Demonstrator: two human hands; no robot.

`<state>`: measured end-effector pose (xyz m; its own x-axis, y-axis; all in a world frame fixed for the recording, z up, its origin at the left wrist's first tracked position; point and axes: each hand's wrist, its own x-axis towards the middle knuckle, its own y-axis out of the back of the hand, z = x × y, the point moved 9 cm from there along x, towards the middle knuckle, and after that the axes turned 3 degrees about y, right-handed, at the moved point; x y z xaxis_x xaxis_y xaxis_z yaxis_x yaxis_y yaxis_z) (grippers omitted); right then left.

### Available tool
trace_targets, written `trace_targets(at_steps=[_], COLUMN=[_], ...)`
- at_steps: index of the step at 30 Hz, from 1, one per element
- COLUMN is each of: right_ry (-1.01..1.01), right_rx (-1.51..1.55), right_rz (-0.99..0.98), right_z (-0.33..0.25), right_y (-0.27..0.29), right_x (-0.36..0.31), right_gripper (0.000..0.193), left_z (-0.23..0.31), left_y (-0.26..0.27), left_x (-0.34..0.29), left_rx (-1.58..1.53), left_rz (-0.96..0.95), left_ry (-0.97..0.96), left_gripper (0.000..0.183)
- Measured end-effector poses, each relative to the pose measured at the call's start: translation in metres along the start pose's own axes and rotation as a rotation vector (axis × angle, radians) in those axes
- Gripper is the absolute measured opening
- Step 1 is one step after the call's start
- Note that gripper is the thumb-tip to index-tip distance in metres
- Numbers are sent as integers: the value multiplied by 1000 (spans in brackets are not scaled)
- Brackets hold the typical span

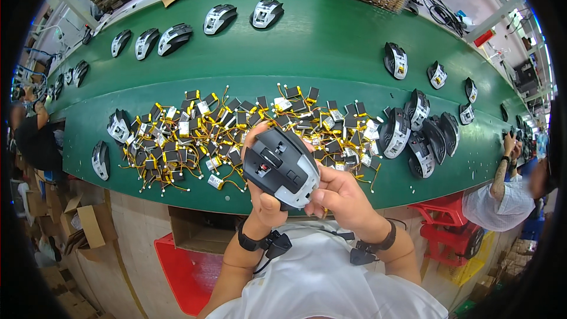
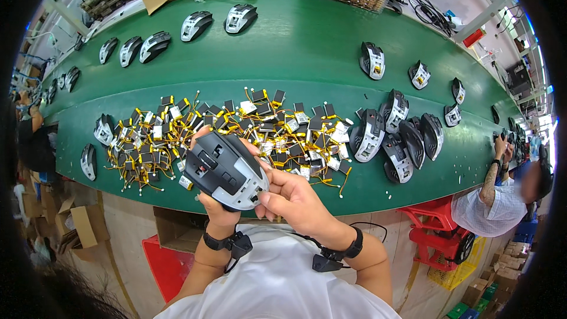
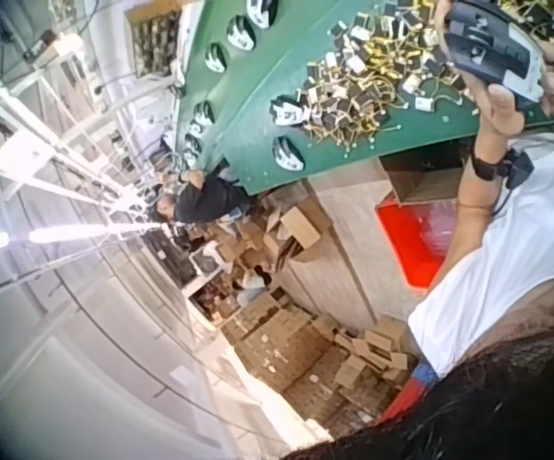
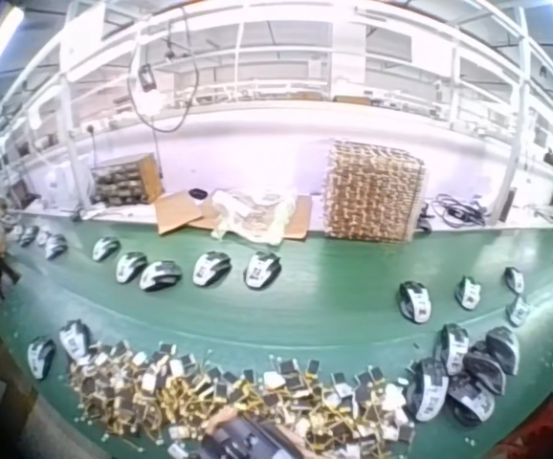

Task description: The person inserts small yellow-wired battery packs into the bottom of black-and-white computer mouse shells. They pick up a mouse shell, insert a battery, and place the assembled unit on the green table. This process is repeated continuously throughout the clip.

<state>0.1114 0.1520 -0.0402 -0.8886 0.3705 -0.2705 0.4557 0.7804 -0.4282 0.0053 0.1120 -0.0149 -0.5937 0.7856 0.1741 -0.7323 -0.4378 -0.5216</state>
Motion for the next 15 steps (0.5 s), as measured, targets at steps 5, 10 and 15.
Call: trace_targets(at_steps=[5,10,15], right_ry=[-7,303,576], right_rx=[63,-24,189], right_rz=[-55,324,415], right_z=[1,-23,-44], right_y=[7,46,41], right_x=[-6,-18,-13], right_gripper=[21,35,40], left_z=[1,-6,-21], left_y=[6,21,12], left_x=[5,9,7], left_rx=[8,-85,-105], left_rz=[-13,21,-9], left_ry=[-70,-42,-2], left_gripper=[101,95,86])
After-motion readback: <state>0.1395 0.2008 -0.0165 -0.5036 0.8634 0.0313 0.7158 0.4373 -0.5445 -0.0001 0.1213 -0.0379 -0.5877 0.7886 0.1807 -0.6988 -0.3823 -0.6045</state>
